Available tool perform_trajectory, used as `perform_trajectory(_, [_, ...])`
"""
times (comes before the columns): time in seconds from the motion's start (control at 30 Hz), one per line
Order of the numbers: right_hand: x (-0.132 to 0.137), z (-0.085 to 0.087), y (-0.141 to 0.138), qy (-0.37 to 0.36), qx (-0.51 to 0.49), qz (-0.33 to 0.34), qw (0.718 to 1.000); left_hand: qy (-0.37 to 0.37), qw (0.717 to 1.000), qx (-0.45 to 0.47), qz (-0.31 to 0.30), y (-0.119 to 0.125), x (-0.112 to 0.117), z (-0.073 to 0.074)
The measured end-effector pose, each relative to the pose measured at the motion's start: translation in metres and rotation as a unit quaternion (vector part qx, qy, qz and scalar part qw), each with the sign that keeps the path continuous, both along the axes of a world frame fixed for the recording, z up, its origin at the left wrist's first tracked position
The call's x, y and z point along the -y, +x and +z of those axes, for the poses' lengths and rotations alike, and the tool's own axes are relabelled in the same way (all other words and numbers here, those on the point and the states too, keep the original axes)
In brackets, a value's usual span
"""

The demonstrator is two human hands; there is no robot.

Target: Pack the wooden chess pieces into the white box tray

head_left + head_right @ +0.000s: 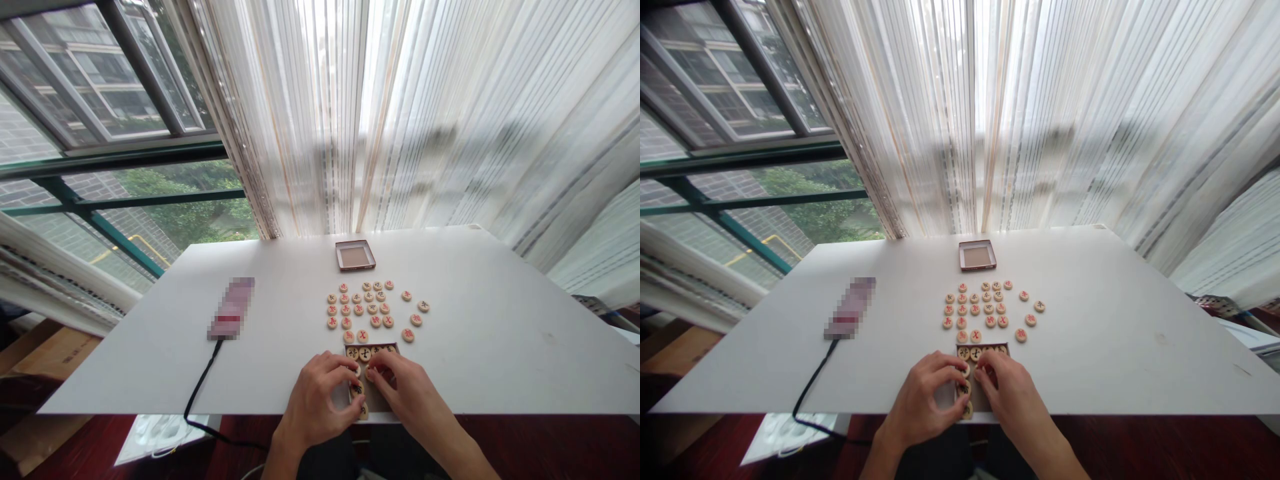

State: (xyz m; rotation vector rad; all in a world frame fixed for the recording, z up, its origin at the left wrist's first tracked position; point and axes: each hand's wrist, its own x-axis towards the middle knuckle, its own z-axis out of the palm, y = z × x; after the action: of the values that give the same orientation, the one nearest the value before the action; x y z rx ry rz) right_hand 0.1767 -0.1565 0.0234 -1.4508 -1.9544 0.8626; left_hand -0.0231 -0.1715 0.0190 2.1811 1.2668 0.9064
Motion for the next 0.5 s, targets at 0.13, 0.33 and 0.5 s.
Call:
perform_trajectory(0.13, [-0.0001,-0.0004,-0.0028,0.024,0.022,-0.007,0.999,-0.024,1.0,0.003,0.009,0.0017,-0.0022,0.0033])
perform_trajectory(0.33, [-0.0013,-0.0035,-0.0037,0.04,0.031,-0.014,0.999,-0.028,1.0,0.007,0.011,0.0021,-0.0024,0.0042])
perform_trajectory(0.5, [0.0022,-0.0018,-0.0003,0.038,0.032,-0.002,0.999,-0.023,1.0,0.007,0.005,0.0007,-0.0017,0.0034])
